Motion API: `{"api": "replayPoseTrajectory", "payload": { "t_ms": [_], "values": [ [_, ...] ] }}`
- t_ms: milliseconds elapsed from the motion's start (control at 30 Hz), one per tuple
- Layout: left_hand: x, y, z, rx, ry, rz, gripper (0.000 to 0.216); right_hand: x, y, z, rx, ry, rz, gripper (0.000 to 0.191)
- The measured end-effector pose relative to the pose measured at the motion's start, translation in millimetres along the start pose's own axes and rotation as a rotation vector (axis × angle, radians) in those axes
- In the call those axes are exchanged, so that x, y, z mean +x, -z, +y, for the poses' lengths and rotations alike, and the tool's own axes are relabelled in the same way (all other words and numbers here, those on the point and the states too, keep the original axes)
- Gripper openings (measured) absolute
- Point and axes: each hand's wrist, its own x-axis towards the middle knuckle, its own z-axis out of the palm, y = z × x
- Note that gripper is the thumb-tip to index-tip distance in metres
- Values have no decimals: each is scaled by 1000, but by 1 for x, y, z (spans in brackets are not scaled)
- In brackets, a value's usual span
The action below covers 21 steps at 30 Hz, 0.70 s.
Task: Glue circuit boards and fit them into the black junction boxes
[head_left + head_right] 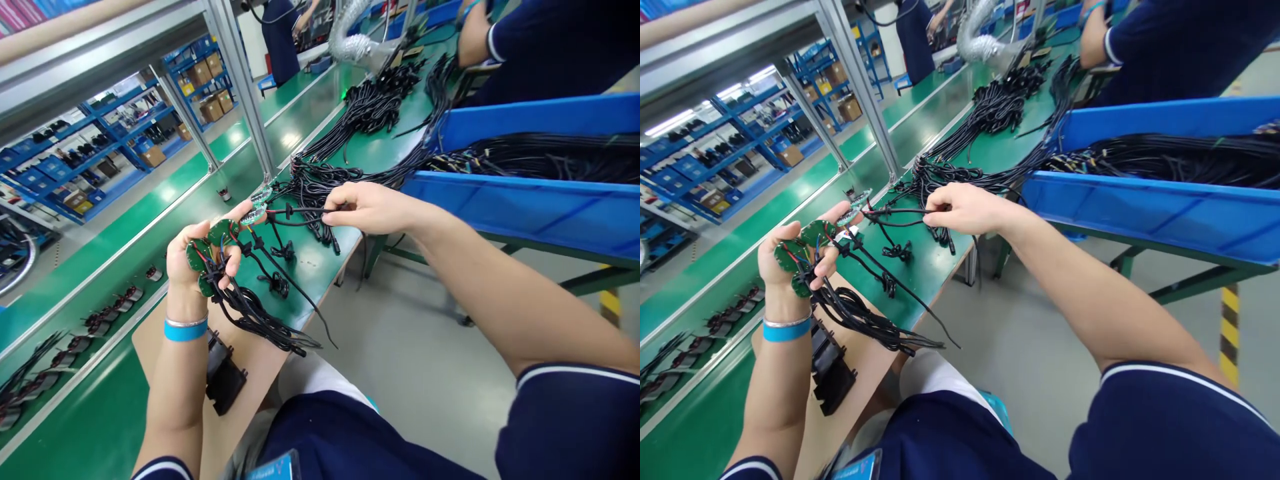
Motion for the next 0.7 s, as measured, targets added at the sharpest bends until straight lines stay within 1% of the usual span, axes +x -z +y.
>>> {"api": "replayPoseTrajectory", "payload": {
  "t_ms": [67, 100, 133, 167, 200, 267, 333, 367, 400, 433, 467, 533, 600, 667, 700],
  "values": [
    [0, -3, 0, -3, 3, 26, 68, -2, 2, 8, 243, -50, -111, 25],
    [1, -3, 0, 0, 10, 34, 67, -4, 0, 11, 330, -66, -165, 28],
    [2, -2, -1, 2, 16, 37, 67, -5, -4, 15, 384, -79, -200, 30],
    [3, -1, -1, 1, 20, 35, 67, -5, -9, 17, 405, -91, -200, 30],
    [4, 0, -2, -2, 20, 27, 66, -6, -16, 19, 398, -100, -162, 30],
    [6, 2, -3, -12, 15, 4, 67, -5, -31, 21, 317, -79, 5, 25],
    [9, 2, -5, -14, 24, -15, 68, -4, -46, 19, 183, 5, 159, 17],
    [9, 2, -5, -10, 33, -17, 69, -3, -53, 17, 131, 54, 190, 16],
    [10, 2, -6, -4, 41, -14, 71, -2, -59, 14, 116, 87, 190, 15],
    [10, 2, -6, 2, 51, -9, 72, -1, -64, 11, 147, 90, 172, 13],
    [11, 1, -6, 10, 60, -7, 73, 2, -68, 8, 220, 59, 144, 11],
    [11, 2, -6, 27, 78, -14, 76, 8, -74, 4, 399, -51, 94, 13],
    [10, 4, -6, 47, 98, -31, 78, 17, -76, 3, 511, -125, 63, 18],
    [9, 7, -7, 65, 97, -42, 78, 25, -77, 3, 539, -123, 17, 28],
    [8, 9, -8, 71, 91, -42, 77, 27, -77, 3, 556, -112, -27, 33]
  ]
}}
